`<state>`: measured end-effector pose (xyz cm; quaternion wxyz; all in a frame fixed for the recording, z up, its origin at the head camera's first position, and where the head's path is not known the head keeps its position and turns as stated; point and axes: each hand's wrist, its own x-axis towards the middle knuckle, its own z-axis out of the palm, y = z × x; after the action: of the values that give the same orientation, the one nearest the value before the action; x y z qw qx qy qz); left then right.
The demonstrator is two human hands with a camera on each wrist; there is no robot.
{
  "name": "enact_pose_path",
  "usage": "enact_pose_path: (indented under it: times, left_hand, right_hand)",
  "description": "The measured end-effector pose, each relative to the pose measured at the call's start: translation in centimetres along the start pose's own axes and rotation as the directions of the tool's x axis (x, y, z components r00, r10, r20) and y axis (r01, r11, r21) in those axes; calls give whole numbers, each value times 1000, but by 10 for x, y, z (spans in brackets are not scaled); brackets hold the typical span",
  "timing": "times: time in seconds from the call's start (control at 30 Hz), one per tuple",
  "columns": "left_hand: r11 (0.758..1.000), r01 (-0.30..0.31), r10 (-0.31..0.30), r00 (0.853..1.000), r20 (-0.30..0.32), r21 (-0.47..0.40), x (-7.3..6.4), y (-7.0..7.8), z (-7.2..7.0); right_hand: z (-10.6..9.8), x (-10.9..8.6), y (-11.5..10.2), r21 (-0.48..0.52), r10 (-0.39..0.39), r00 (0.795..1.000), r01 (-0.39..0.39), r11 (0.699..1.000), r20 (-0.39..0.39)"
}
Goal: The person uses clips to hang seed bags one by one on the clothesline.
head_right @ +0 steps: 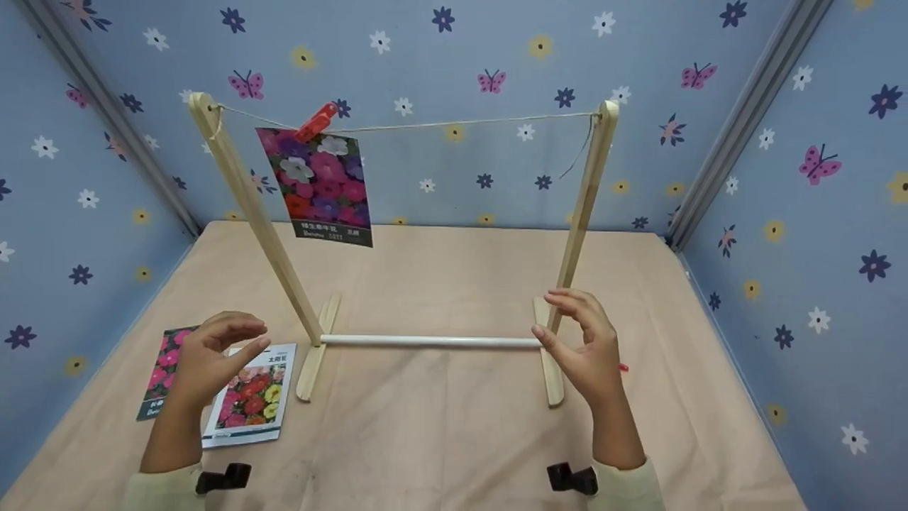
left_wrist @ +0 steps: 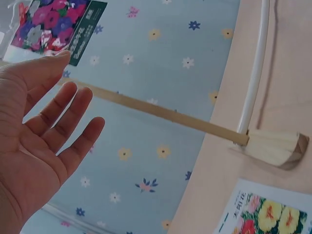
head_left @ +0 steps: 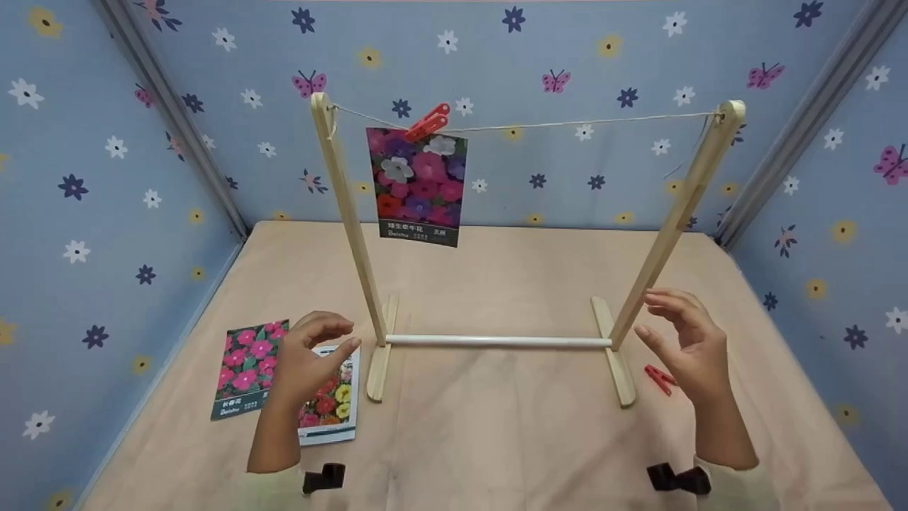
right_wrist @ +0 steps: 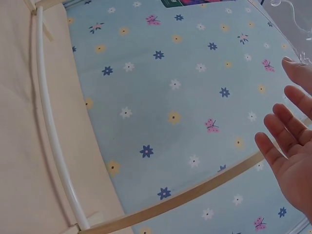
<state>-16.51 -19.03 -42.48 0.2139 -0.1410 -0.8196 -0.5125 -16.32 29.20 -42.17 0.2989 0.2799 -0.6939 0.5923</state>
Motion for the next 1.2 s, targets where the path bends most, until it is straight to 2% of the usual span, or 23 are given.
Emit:
enact_pose_path:
  times: [0.23, 0.43, 0.53, 0.7, 0.83, 0.9, 1.0, 1.1, 1.2]
  left_hand:
    - [997, 67, -68, 996, -59, -26, -13, -52, -12]
    - [992, 128, -126, 985, -120, 6, -21, -63, -24]
    - [981, 188, -179, 972, -155, 51, -26, -67, -29]
    - [960, 274, -261, 948, -185, 51, -32, -75, -38]
    - [952, 304, -294, 935, -199, 19, -39, -81, -47]
    - [947, 321, -311, 926, -216, 14, -42, -84, -51]
    - [936, 351, -344, 907, -245, -12, -48, -91, -57]
    - [925, 380, -370, 887, -278, -20, -54, -100, -61]
    - [917, 396, -390, 868, -309, -46, -59, -108, -64]
  right_hand:
    - [-19, -17, 2, -31, 43, 996, -46, 998, -75]
    - [-39, -32, 1, -27, 93, 984, -99, 995, -153]
    - [-48, -39, 1, -15, 115, 976, -120, 993, -185]
    - [-59, -45, 3, 27, 136, 965, -133, 991, -225]
    - [-67, -49, 7, 2, 152, 957, -156, 988, -248]
    - [-71, -52, 11, -49, 173, 951, -192, 980, -258]
    - [-77, -60, 18, -133, 209, 938, -253, 958, -275]
    - [-82, -68, 25, -200, 256, 917, -325, 924, -307]
    - [-85, -78, 33, -195, 317, 880, -401, 895, -354]
